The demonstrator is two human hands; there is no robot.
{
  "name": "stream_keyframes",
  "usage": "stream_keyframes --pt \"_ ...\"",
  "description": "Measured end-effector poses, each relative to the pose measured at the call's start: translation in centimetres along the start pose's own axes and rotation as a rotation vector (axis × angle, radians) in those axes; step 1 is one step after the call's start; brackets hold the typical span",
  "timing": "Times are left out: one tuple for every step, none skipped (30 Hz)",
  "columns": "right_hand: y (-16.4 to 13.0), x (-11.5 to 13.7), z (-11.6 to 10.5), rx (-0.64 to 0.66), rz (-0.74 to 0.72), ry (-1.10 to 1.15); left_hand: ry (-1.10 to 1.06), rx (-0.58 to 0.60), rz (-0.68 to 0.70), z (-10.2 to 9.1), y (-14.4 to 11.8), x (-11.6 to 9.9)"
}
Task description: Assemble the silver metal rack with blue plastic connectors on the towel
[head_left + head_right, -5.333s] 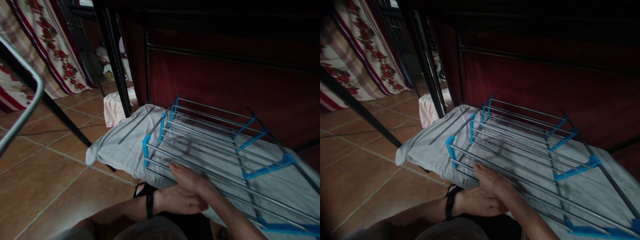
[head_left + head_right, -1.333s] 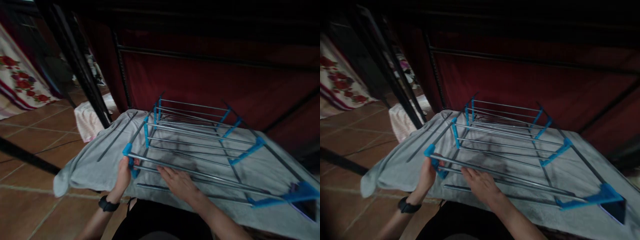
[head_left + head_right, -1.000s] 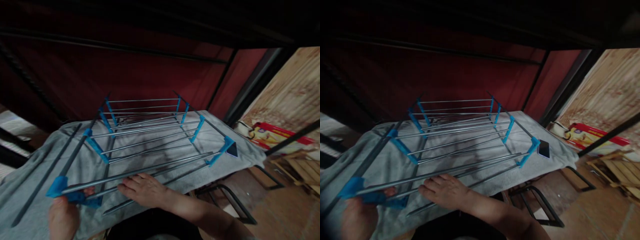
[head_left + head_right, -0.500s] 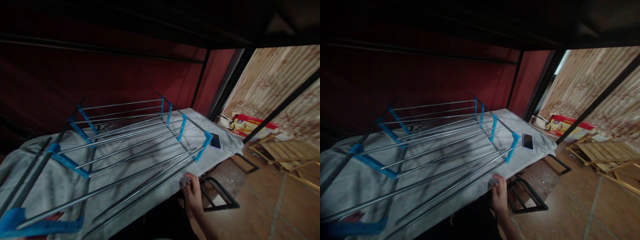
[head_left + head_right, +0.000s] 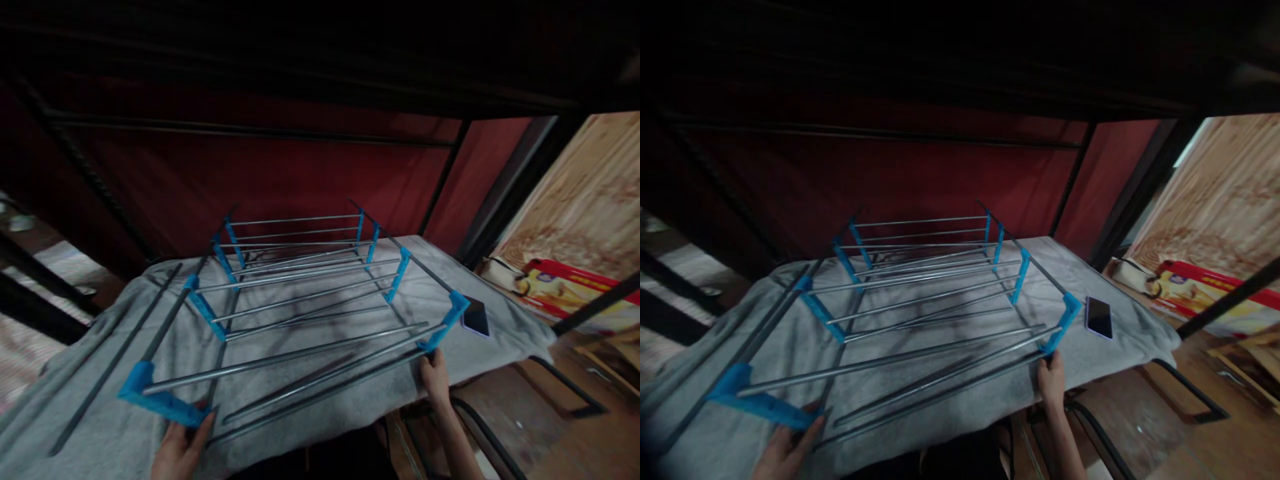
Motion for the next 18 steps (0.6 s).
stream_keyframes --pt "0.2 -1.0 0.1 0.015 0.019 -0.001 0.011 -0.017 0.006 -0.1 0.1 -0.2" --pt "0.3 -1.8 0.2 0.034 0.028 -0.004 0.019 -0.034 0.009 -0.2 0.1 -0.3" --pt "0.2 -2.4 0.3 0.050 0.034 -0.019 0.024 -0.047 0.014 -0.3 0.0 -0.4" --pt "0.0 -2.9 0.3 0.066 0.038 -0.033 0.027 -0.061 0.018 -0.5 -0.2 -0.4" --pt "-0.2 -3.2 0.4 0.081 0.042 -0.046 0.031 -0.076 0.017 -0.7 -0.5 -0.4" --pt "-0.6 -3.4 0.4 0.092 0.046 -0.054 0.034 -0.092 0.014 -1.0 -0.7 -0.2" --pt "-1.0 -3.4 0.3 0.099 0.052 -0.053 0.036 -0.103 0.011 -1.3 -1.0 -0.1" --pt "-1.4 -3.4 0.0 0.101 0.060 -0.044 0.039 -0.113 0.008 -1.7 -1.2 0.0" --pt "-1.7 -3.4 -0.2 0.104 0.067 -0.027 0.043 -0.123 0.007 -2.1 -1.3 0.2" --pt "-2.1 -3.4 -0.5 0.110 0.077 -0.008 0.047 -0.135 0.006 -2.5 -1.5 0.2" --pt "-2.3 -3.5 -0.8 0.119 0.088 0.005 0.052 -0.143 0.005 -3.0 -1.6 0.3" --pt "-2.6 -3.8 -1.0 0.129 0.104 0.007 0.056 -0.143 0.000 -3.3 -1.8 0.4" --pt "-2.8 -4.1 -1.4 0.135 0.123 -0.002 0.057 -0.134 -0.006 -3.6 -1.9 0.5" --pt "-3.1 -4.6 -1.6 0.143 0.144 -0.021 0.054 -0.122 -0.012 -3.8 -2.1 0.6" --pt "-3.3 -5.1 -1.9 0.144 0.163 -0.045 0.049 -0.107 -0.017 -3.9 -2.3 0.7" --pt "-3.6 -5.6 -2.1 0.140 0.177 -0.073 0.044 -0.090 -0.019 -4.0 -2.5 0.8" --pt "-3.9 -6.1 -2.3 0.133 0.186 -0.099 0.039 -0.077 -0.018 -4.1 -2.6 0.8" --pt "-4.1 -6.4 -2.4 0.127 0.190 -0.118 0.037 -0.075 -0.015 -4.2 -2.8 0.7"
Point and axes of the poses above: each hand's wrist, its own y-axis towards the middle knuckle, its own z-axis out of the palm, x = y × z, the point moved 10 cm from there along y, towards the middle knuckle, and after that the axes turned 5 degrees about -x, right-handed, at the moved point
